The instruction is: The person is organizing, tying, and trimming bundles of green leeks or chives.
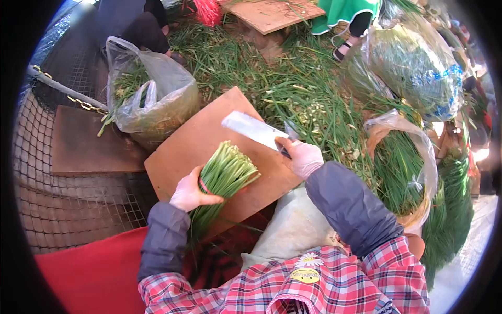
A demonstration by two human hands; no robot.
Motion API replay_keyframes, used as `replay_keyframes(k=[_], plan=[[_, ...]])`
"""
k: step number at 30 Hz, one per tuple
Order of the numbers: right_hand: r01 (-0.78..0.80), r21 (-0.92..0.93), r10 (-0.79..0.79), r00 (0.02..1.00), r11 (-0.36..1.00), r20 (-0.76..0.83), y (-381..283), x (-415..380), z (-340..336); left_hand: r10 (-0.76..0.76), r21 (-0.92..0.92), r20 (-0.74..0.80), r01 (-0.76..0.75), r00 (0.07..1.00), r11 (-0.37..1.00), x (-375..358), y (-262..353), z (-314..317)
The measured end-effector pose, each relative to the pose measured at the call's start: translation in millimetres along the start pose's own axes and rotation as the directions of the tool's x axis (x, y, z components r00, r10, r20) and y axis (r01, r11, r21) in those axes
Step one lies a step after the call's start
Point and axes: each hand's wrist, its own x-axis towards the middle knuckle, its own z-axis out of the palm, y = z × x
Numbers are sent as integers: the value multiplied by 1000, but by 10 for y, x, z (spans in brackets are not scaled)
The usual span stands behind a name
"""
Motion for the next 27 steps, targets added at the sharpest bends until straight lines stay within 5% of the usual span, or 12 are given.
replay_keyframes(k=[1,3,7,9,10,12,14,17,20,21,24,27], plan=[[111,-83,-105,992,990,70,-142,177,153,120,-352,45,-97,992,931,-244,-117,-125],[310,-204,-285,948,929,144,-420,440,388,137,-672,160,6,978,740,-498,-170,-206],[395,113,-392,919,912,-53,-894,940,793,87,-902,195,143,977,407,-832,-343,83],[358,354,-297,930,864,-216,-900,911,606,133,-968,186,159,973,196,-798,-353,320],[223,490,-165,973,842,-161,-829,835,458,165,-982,180,167,970,92,-737,-336,407],[-52,710,89,996,702,-15,-574,575,28,196,-981,172,151,965,119,-577,-262,516],[-178,819,135,983,546,123,-412,184,-511,248,-971,211,173,946,166,-407,-171,626],[20,929,164,983,368,-86,-261,-440,-629,290,-954,240,169,926,249,-250,215,755],[128,842,150,959,524,-239,-345,-999,-918,300,-915,289,170,909,366,-182,616,905],[304,691,70,887,655,-456,-325,-1121,-929,307,-896,297,153,904,417,-180,744,968],[132,398,61,898,908,-437,-284,-1454,-1124,339,-836,271,46,901,546,-271,1077,1135],[17,39,4,872,999,-489,-114,-1718,-1187,401,-774,223,-89,888,627,-432,1296,1257]])
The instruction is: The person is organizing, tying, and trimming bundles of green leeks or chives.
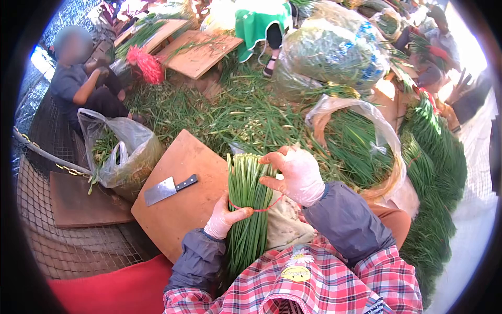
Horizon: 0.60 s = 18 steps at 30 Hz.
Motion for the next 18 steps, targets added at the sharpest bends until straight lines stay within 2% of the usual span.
replay_keyframes(k=[3,5,7,8,11,12,15,18], plan=[[45,-83,-53,993,996,-103,61,-169,-224,66,58,-5,-65,998,996,-63,24,267],[-27,103,27,1000,994,0,194,-279,-264,127,135,-27,-123,991,983,-100,40,416],[-156,321,116,983,934,141,331,-366,-276,155,219,-39,-143,987,965,-147,17,511],[-167,370,117,981,914,153,374,-417,-309,162,259,-44,-145,986,955,-140,-19,533],[-143,329,106,986,934,128,459,-531,-361,182,371,-59,-147,982,917,-106,-70,607],[-129,274,117,991,953,63,450,-568,-379,187,407,-65,-145,980,902,-100,-75,627],[-241,192,230,970,951,76,424,-632,-437,172,427,-66,-128,983,895,-85,-54,693],[-214,237,217,976,948,12,543,-682,-329,204,441,-71,-152,976,884,-93,-48,772]])
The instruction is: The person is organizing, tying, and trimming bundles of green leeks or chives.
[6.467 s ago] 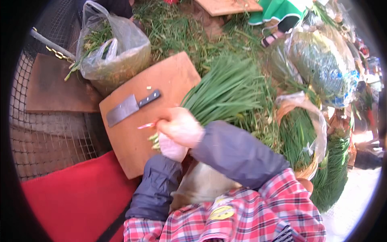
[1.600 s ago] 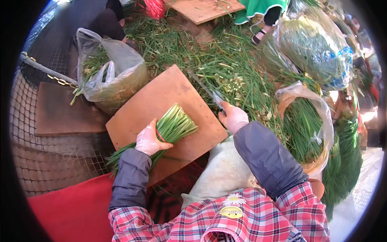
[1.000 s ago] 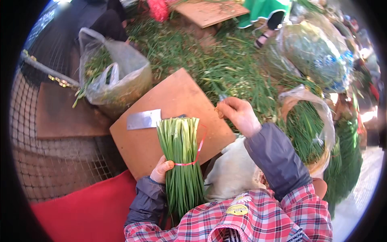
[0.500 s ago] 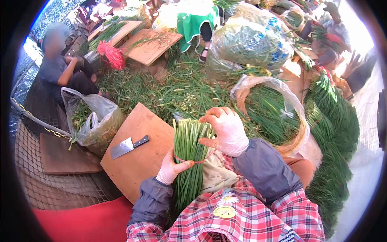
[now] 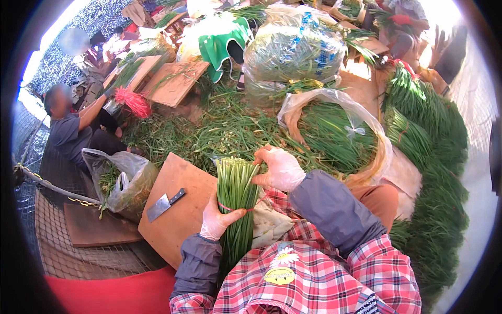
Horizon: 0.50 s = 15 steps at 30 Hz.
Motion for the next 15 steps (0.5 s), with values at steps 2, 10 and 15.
replay_keyframes(k=[2,10,15], plan=[[50,35,-48,998,998,-50,73,-8,57,-6,92,-18,8,1000,996,4,-30,0],[63,216,-19,979,974,-201,227,50,191,-31,97,-10,32,999,995,48,35,-1],[7,424,180,899,906,-399,538,126,74,-26,132,-22,29,999,991,47,-31,-52]])
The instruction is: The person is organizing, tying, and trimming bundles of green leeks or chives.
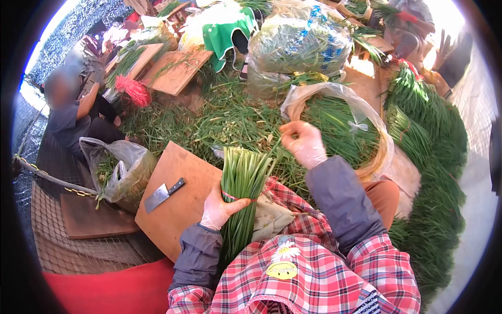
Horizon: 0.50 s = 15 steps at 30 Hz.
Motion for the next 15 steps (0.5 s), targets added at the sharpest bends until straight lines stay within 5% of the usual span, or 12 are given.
replay_keyframes(k=[2,4,6,9,10,12,13,14,15], plan=[[-64,101,71,995,993,-72,-131,64,-245,5,3,17,-5,1000,1000,12,-18,-23],[-216,433,294,948,875,-122,-432,156,-558,-1,-12,18,1,1000,1000,6,-50,-52],[-6,654,231,938,757,-259,-384,308,-988,-16,-43,-1,16,1000,999,-13,-105,-91],[198,495,60,887,846,-458,-602,336,-1680,-40,-142,20,43,999,989,13,-256,-188],[160,384,29,897,910,-442,-735,268,-1729,-47,-186,33,52,998,981,19,-277,-209],[155,-193,-172,983,969,-70,-850,62,-1443,-58,-124,5,58,998,991,10,-269,-226],[60,-267,0,976,962,217,-566,-59,-1267,-70,-91,-13,68,997,993,4,-259,-215],[236,-504,55,866,831,497,-702,-186,-1025,-77,-54,-28,76,997,996,8,-235,-204],[318,-506,9,840,802,543,-661,-290,-757,-53,-28,-38,52,998,998,10,-200,-184]])
